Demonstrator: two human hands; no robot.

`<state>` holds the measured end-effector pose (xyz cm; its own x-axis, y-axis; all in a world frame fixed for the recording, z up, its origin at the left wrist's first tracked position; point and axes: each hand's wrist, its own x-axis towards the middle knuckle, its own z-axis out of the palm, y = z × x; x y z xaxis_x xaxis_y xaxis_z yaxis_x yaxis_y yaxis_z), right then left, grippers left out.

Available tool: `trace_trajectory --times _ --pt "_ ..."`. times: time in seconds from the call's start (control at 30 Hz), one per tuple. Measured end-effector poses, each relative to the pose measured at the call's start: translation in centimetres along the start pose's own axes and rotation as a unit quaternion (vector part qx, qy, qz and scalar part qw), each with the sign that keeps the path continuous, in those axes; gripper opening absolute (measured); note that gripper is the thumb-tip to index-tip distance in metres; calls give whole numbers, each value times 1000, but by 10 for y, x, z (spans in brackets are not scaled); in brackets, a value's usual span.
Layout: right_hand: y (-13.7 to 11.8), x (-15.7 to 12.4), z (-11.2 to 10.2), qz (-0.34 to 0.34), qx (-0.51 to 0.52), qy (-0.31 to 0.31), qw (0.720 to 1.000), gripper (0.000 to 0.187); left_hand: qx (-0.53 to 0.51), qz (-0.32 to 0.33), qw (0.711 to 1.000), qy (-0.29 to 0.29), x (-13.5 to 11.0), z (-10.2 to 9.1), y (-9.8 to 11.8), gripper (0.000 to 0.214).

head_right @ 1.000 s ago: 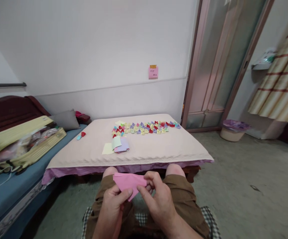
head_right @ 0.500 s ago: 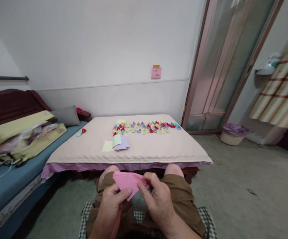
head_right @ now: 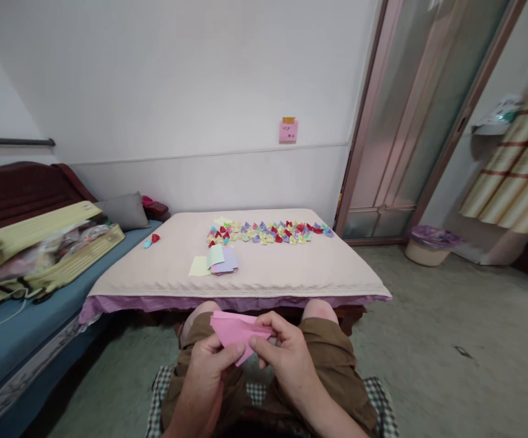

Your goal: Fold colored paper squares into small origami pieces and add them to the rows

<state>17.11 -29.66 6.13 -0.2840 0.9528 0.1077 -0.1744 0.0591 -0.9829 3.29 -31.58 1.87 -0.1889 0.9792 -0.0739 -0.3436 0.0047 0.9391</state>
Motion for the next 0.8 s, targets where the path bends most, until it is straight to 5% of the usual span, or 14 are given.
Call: trace_trajectory --times 0.3,0.53,0.8 --pt "-4 1 -6 0 -25 23 999 17 -6 39 999 26 -4 -1 32 25" --pt "-8 -1 -4 -9 -14 26 1000 7 53 101 991 68 -14 2 39 50" --pt "-7 0 -14 -4 30 6 1000 13 202 180 963 6 -20 -12 42 19"
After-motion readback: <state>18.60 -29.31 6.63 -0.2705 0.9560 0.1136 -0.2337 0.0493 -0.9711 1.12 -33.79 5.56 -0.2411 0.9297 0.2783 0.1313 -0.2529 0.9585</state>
